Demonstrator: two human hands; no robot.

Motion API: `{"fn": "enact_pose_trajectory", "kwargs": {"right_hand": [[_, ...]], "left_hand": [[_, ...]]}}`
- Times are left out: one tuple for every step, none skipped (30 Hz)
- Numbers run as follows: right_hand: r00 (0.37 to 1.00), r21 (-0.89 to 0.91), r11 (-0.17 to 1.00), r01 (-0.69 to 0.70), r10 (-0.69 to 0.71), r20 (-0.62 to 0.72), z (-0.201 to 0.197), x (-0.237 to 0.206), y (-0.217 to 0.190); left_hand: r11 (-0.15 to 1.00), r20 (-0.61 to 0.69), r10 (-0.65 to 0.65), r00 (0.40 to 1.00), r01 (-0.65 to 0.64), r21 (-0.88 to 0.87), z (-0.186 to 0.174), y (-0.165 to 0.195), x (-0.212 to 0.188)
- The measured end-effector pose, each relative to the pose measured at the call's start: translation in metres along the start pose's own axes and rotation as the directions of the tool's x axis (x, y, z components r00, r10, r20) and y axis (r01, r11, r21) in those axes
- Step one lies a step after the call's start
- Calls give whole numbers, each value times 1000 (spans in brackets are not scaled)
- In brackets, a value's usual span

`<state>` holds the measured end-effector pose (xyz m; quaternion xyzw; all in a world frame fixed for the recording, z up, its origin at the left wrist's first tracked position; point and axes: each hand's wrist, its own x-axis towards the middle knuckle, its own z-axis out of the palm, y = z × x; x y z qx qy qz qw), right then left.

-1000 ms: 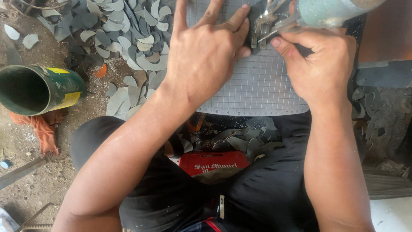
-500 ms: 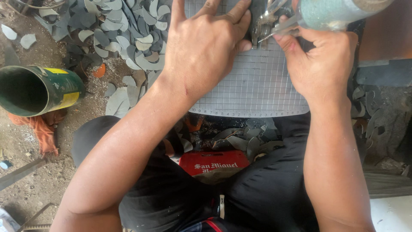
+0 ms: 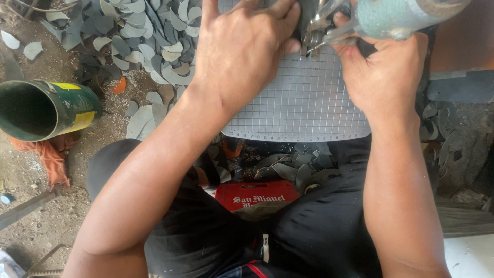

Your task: The person sits cross-legged on the floor and uses a sewing machine to stitch curved gray and black shoe parts. They guide each piece under the needle, sew along the edges, then remove and set aside the finished parts.

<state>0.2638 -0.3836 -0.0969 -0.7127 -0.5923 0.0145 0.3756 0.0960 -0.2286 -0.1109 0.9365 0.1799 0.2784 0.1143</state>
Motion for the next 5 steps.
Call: {"fn": "enact_pose_trajectory", "kwargs": {"right_hand": [[1000, 25, 1000, -12, 11, 14, -2, 0, 1], [1000, 9, 1000, -6, 6, -3, -3, 2, 2], [1000, -6, 1000, -1, 1, -21, -5, 5, 2], [997, -63, 998, 17, -22, -71, -6, 11, 4], [997, -65, 998, 19, -24, -72, -9, 22, 8]], "left_hand": [[999, 29, -11, 1000, 12, -30, 1, -2, 2], [998, 56, -23, 998, 26, -59, 2, -5, 4], [995, 85, -31, 996, 39, -88, 3, -9, 7], [989, 51, 13, 999, -5, -145, 3, -13, 11], [978, 13, 52, 999, -49, -200, 2, -19, 15]]}}
